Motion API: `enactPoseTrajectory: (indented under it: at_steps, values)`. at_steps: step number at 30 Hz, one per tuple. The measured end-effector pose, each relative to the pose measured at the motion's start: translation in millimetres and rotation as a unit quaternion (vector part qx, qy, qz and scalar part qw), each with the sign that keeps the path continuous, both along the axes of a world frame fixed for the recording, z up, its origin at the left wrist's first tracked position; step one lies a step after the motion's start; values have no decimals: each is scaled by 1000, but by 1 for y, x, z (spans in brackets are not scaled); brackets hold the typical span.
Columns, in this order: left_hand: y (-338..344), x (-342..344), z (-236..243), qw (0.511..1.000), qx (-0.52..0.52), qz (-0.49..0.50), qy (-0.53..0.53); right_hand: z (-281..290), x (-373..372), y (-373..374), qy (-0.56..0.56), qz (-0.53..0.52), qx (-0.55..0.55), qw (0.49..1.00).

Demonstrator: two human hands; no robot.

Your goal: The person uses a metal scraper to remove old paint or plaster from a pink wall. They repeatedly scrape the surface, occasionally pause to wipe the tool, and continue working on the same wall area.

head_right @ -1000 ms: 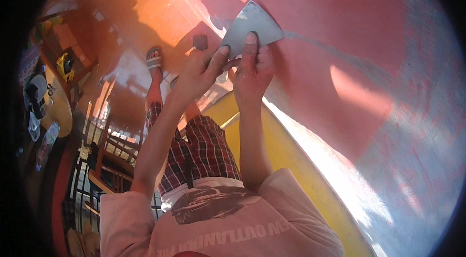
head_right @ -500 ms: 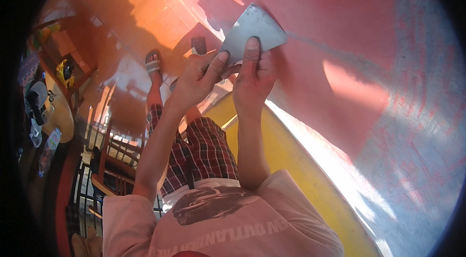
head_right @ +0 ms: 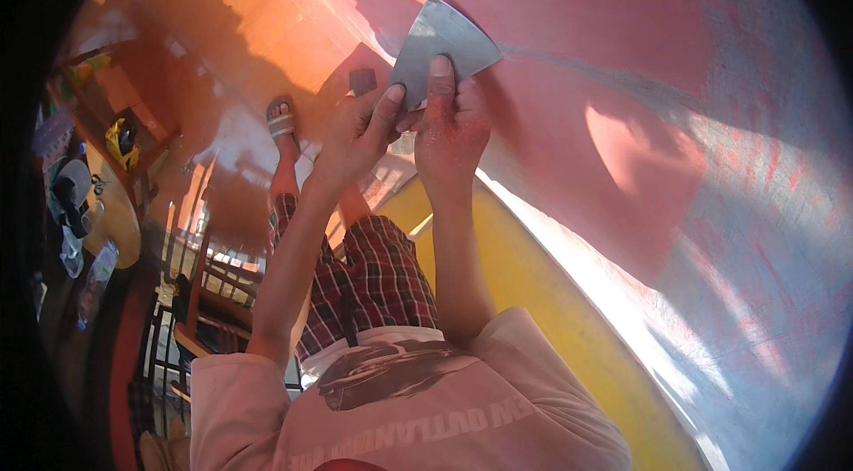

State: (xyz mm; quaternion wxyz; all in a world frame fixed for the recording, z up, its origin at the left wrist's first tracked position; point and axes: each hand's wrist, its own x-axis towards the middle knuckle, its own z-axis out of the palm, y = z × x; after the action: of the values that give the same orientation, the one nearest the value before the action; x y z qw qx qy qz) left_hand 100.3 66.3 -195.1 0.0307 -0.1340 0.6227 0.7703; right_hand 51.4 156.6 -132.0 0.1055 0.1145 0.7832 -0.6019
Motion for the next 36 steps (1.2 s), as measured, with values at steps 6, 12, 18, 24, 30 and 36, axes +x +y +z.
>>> enactPoseTrajectory:
  at_steps: [6,12,18,24,30,36]
  values:
    - [4,0,12,1000,16,-14,7,9,-3,1,42,-7,-49,998]
    - [0,-2,13,999,14,-31,32,15,-2,4,71,-8,-53,996]
    - [3,-3,11,993,116,-13,-28,16,-5,4,47,12,-43,998]
    - [3,-3,12,997,76,-25,23,11,-1,3,77,-47,-65,994]
    - [-6,2,7,989,89,-45,-108,-5,1,3,-6,-14,-61,998]
    - [-14,2,-1,999,37,-26,-26,-25,3,0,38,-34,-91,995]
